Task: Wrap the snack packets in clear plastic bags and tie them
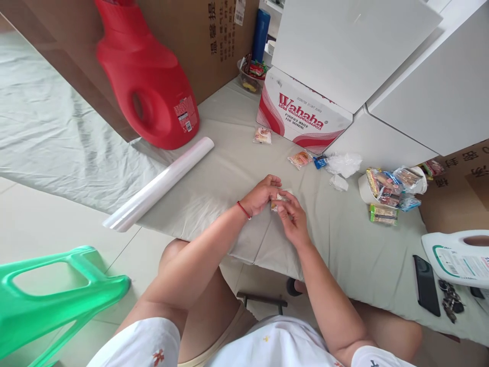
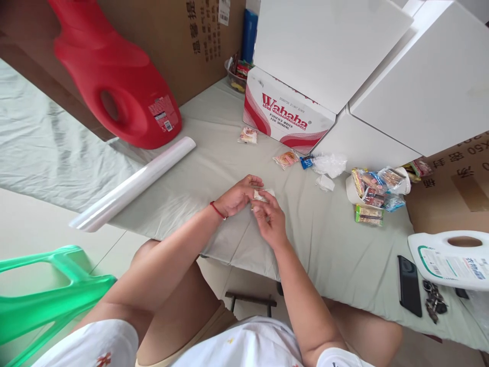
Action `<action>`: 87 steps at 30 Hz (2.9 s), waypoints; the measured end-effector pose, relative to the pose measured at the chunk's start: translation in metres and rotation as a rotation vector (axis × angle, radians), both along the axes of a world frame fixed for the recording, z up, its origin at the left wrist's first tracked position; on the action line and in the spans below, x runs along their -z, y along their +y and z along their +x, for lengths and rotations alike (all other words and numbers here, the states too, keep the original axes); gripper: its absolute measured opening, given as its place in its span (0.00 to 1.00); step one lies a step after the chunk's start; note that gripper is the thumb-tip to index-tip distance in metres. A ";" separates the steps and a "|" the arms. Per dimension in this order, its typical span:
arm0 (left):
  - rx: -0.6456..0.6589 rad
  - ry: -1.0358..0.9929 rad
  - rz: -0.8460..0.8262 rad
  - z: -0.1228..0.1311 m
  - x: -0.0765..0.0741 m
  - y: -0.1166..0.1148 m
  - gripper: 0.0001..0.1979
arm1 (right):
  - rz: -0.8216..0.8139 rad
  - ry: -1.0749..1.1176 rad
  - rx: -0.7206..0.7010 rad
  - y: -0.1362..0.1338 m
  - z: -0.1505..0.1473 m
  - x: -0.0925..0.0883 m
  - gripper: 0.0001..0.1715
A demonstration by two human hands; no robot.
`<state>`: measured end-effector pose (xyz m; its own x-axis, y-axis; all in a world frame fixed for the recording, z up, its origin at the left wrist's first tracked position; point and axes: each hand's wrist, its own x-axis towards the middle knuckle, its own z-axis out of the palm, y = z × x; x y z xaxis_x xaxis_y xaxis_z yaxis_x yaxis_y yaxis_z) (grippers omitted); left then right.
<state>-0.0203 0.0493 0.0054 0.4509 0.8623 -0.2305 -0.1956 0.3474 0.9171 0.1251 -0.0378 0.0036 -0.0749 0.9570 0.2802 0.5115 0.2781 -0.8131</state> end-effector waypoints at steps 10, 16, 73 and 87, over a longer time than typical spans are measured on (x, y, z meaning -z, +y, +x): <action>0.027 0.237 0.148 0.007 0.009 -0.001 0.14 | 0.039 -0.464 -0.198 -0.014 -0.010 0.007 0.19; 0.033 0.219 0.138 0.003 0.009 0.003 0.13 | 0.047 -0.397 -0.325 -0.018 0.001 0.011 0.16; 0.060 0.136 0.186 -0.007 -0.015 -0.001 0.32 | -0.082 0.512 0.422 -0.014 0.034 0.018 0.27; 0.082 0.222 0.435 0.014 0.005 -0.012 0.16 | -0.240 0.593 0.345 -0.008 0.021 0.014 0.19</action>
